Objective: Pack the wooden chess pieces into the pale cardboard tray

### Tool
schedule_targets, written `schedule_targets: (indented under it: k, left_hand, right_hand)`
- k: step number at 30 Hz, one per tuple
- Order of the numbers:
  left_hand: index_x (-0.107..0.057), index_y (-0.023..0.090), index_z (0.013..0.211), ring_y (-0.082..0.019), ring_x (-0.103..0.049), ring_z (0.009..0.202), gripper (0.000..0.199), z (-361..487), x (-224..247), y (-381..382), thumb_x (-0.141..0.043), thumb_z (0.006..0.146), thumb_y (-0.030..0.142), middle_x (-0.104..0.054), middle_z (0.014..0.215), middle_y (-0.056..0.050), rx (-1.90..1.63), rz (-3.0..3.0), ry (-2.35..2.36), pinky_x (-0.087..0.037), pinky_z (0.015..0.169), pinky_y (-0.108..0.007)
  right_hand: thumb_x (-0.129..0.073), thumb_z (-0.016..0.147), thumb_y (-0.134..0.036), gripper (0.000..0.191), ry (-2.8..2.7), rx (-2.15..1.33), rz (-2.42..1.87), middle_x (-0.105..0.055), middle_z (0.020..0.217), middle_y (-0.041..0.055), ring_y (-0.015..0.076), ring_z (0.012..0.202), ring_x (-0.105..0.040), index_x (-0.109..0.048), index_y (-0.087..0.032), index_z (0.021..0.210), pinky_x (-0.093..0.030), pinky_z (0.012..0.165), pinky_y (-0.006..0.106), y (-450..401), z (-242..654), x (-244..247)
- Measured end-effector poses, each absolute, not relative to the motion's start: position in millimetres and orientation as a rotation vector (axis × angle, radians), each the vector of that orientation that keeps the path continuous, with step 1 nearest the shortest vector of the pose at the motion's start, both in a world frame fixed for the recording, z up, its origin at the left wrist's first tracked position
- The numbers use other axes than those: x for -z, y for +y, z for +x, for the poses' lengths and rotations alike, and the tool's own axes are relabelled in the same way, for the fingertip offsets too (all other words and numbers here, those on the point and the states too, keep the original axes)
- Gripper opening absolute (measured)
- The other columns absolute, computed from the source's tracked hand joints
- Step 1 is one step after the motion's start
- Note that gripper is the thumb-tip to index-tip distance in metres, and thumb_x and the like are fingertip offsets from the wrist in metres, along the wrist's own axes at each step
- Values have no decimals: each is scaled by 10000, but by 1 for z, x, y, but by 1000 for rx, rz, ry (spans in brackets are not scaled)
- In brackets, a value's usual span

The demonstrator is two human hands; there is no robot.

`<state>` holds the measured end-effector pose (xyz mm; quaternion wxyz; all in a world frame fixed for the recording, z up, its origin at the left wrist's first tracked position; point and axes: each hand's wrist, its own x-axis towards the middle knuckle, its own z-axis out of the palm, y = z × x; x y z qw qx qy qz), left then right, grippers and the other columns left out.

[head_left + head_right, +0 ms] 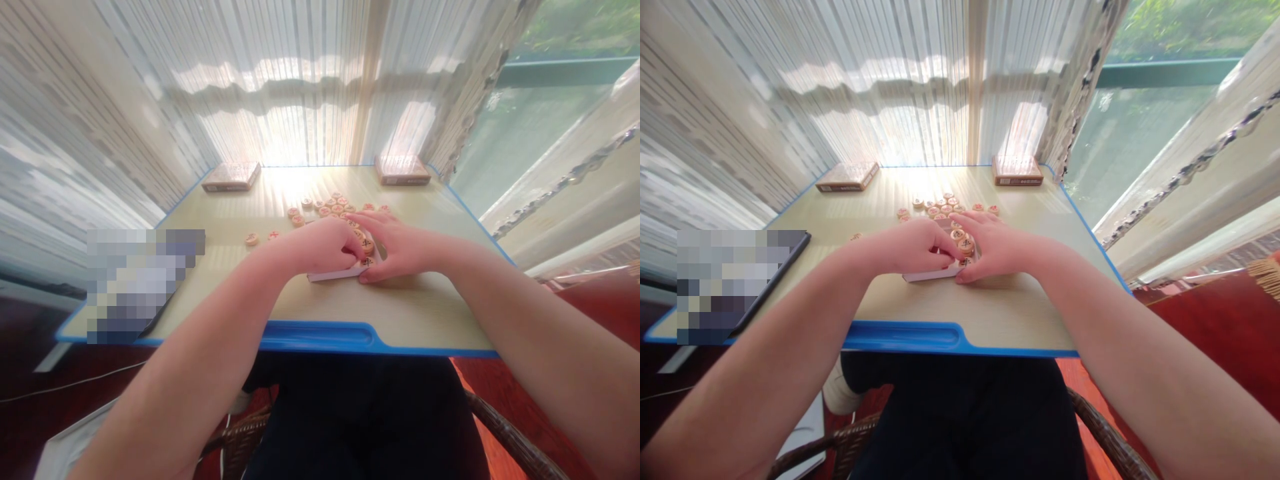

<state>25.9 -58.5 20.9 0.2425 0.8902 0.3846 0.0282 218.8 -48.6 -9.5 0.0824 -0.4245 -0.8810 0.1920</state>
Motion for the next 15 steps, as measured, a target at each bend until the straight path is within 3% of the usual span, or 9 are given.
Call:
schedule_targets:
  k: [9,15]
  left_hand:
    - [-738,208,809,-117,-504,612,275,26,-19,-55,-479,715,197,-653,692,14,-161,2495,990,-335,590,-249]
    - [-708,182,706,-122,-469,539,238,22,-17,-50,-480,731,241,-602,586,-1,-98,2503,1105,-306,539,-268]
  right_hand:
    - [-714,557,-613,1091,-2646,-549,-1224,-269,1523,76,370,1416,-99,-227,-290,1478,-127,1130,567,-48,219,10]
    - [-683,611,-592,983,-2588,-618,-1263,-313,1501,51,375,1395,-179,-276,-311,1460,-200,1113,559,-49,222,3]
